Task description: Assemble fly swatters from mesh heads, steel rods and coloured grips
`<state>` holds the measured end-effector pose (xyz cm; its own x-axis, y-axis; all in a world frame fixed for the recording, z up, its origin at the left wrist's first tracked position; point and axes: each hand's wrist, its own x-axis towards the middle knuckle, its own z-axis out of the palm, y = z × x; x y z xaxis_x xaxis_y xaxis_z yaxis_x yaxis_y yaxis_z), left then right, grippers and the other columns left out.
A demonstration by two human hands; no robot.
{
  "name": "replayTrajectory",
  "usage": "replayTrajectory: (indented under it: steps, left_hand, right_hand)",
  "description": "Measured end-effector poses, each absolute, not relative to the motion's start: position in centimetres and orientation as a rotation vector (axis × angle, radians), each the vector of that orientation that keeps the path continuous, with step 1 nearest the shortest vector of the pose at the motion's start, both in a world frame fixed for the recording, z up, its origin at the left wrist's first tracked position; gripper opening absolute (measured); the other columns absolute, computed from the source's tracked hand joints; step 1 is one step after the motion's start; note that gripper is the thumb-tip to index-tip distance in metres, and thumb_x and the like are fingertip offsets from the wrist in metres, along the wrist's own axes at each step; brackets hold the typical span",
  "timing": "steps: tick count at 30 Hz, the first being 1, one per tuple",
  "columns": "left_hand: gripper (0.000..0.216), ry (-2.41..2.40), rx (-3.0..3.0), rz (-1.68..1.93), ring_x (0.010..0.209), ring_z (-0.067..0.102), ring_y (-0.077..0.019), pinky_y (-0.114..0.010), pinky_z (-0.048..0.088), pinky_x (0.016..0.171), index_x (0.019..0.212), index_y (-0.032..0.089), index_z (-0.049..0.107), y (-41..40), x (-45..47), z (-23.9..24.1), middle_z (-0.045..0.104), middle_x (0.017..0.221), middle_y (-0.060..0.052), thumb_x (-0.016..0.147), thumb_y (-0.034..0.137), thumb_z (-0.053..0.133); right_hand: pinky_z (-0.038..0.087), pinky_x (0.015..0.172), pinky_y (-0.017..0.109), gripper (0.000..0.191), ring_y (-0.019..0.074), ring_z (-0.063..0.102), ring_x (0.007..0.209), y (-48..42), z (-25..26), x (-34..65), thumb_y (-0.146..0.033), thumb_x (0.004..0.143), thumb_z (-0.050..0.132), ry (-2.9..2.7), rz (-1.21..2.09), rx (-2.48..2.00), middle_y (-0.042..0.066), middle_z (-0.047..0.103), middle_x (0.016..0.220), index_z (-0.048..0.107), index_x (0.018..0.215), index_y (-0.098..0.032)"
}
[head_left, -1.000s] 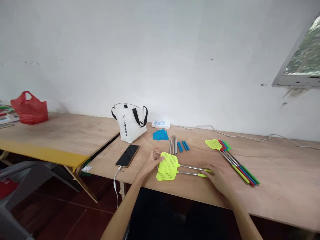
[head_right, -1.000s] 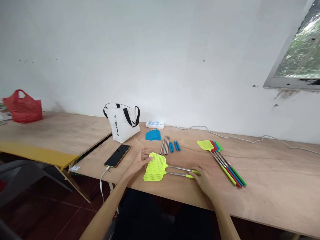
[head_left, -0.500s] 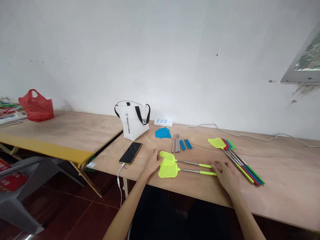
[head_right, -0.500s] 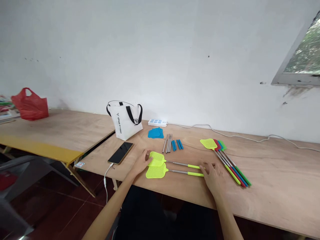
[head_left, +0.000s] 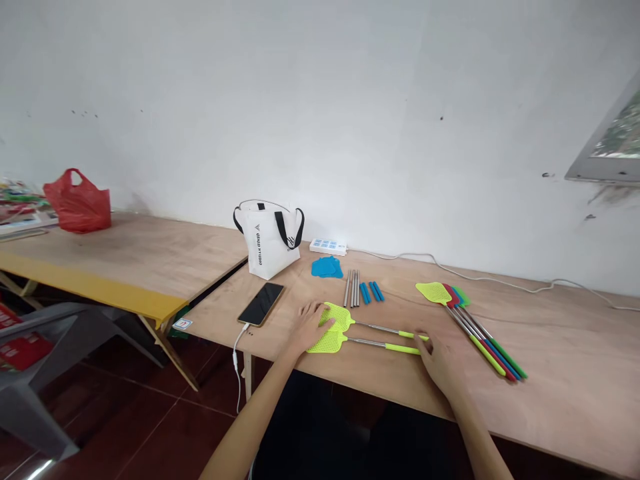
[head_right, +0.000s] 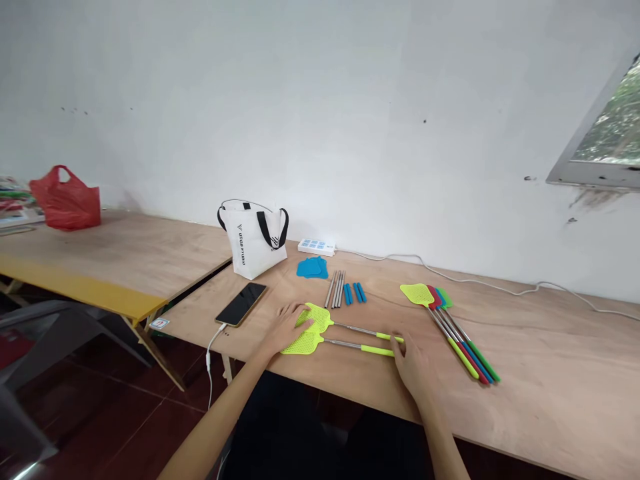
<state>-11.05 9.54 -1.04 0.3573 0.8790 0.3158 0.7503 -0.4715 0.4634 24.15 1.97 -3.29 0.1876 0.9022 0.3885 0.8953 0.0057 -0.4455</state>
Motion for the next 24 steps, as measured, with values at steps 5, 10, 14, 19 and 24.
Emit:
replayTrajectory:
  steps: [5, 10, 14, 19, 24]
  left_hand:
    - [0.037, 1.56, 2.369, 0.777, 0.133, 0.047, -0.0321, -0.051, 0.034, 0.11, 0.132, 0.02, 0.054, 9.9, -11.1, -1.6, 0.053, 0.14, -0.014, 0.102, 0.036, 0.042]
    - [0.041, 1.511, 2.409, 0.769, 0.141, 0.04, -0.0288, -0.05, 0.03, 0.116, 0.14, 0.023, 0.052, 10.2, -11.2, -2.1, 0.049, 0.149, -0.013, 0.102, 0.03, 0.037]
    - [0.037, 1.546, 2.398, 0.752, 0.138, 0.044, -0.0261, -0.047, 0.032, 0.116, 0.134, 0.024, 0.058, 10.1, -11.2, -1.7, 0.052, 0.147, -0.009, 0.102, 0.031, 0.038]
    - [0.031, 1.638, 2.305, 0.813, 0.128, 0.053, -0.0255, -0.042, 0.039, 0.111, 0.123, 0.023, 0.064, 10.0, -11.3, -1.2, 0.059, 0.138, -0.009, 0.101, 0.032, 0.045]
    - [0.027, 1.697, 2.332, 0.812, 0.125, 0.055, -0.027, -0.044, 0.041, 0.108, 0.121, 0.023, 0.063, 10.4, -11.5, -1.6, 0.061, 0.134, -0.009, 0.101, 0.029, 0.045]
  right_hand:
    - [0.051, 0.073, 0.04, 0.045, 0.0289, 0.071, 0.081, 1.8, -3.6, 23.8, -0.052, 0.097, 0.036, -1.766, -0.011, -1.896, 0.007, 0.074, 0.083, 0.064, 0.115, -0.022]
    - [0.05, 0.076, 0.039, 0.044, 0.0274, 0.07, 0.085, 1.4, -2.6, 23.5, -0.056, 0.097, 0.037, -1.795, 0.052, -1.863, 0.006, 0.074, 0.09, 0.064, 0.11, -0.024]
    - [0.048, 0.079, 0.037, 0.037, 0.0247, 0.067, 0.088, 1.3, -2.2, 23.2, -0.061, 0.092, 0.049, -1.973, 0.199, -1.731, 0.002, 0.073, 0.095, 0.064, 0.096, -0.028]
    - [0.048, 0.074, 0.035, 0.041, 0.0235, 0.065, 0.08, 1.4, -2.4, 22.9, -0.066, 0.091, 0.049, -1.97, 0.181, -1.698, 0.002, 0.07, 0.083, 0.059, 0.081, -0.027]
    - [0.05, 0.076, 0.036, 0.042, 0.0243, 0.067, 0.085, 1.5, -2.9, 22.9, -0.067, 0.092, 0.047, -1.963, 0.078, -1.703, 0.003, 0.069, 0.09, 0.06, 0.086, -0.028]
